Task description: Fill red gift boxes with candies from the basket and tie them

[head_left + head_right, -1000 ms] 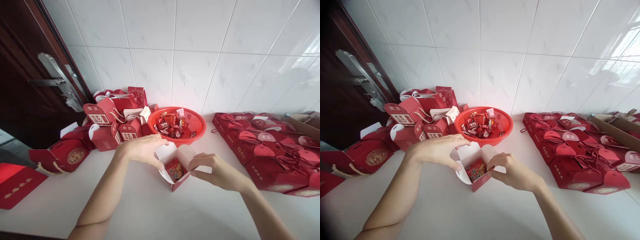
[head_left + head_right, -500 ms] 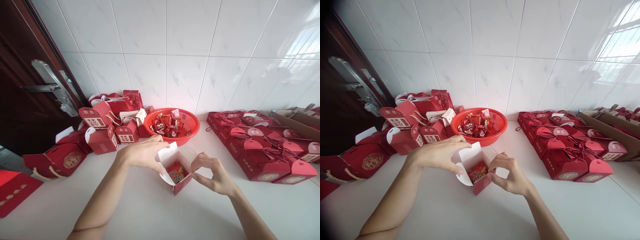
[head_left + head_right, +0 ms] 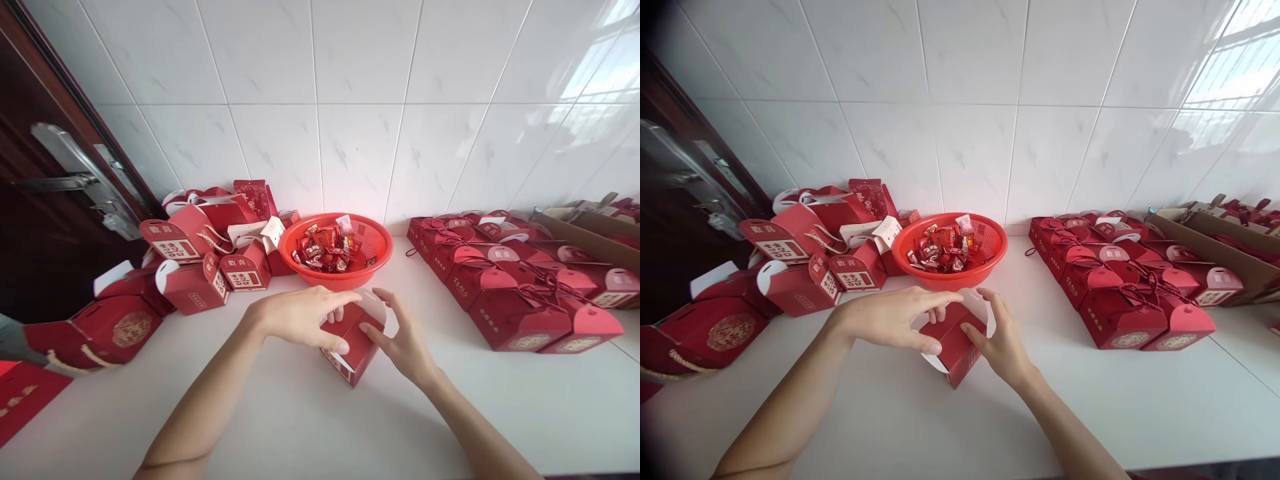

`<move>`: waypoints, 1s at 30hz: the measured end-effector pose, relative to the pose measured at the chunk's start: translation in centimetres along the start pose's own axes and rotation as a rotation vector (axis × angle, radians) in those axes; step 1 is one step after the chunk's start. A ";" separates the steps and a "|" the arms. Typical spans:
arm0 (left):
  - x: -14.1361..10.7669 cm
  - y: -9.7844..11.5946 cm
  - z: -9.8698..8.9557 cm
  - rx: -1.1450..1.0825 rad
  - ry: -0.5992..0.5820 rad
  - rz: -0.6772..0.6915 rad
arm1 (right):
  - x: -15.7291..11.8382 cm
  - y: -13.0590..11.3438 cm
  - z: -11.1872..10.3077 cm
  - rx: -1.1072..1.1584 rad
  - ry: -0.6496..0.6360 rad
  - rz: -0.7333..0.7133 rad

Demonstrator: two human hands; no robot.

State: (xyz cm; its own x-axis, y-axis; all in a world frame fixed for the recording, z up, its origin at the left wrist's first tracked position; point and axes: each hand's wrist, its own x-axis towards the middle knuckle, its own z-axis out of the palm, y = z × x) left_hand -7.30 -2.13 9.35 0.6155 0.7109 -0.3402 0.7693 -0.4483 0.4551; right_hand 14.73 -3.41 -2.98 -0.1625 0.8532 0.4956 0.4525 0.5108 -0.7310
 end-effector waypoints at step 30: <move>2.0 -1.1 0.3 0.020 -0.043 -0.112 | 0.6 -2.3 -0.8 -0.172 -0.148 -0.320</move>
State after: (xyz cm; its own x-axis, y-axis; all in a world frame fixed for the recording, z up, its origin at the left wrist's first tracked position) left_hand -6.83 -0.41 7.91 0.5322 0.7335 -0.4228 0.8366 -0.3789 0.3957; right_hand 14.30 -4.15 -0.64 -0.4383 0.6662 0.6034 0.4966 0.7390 -0.4552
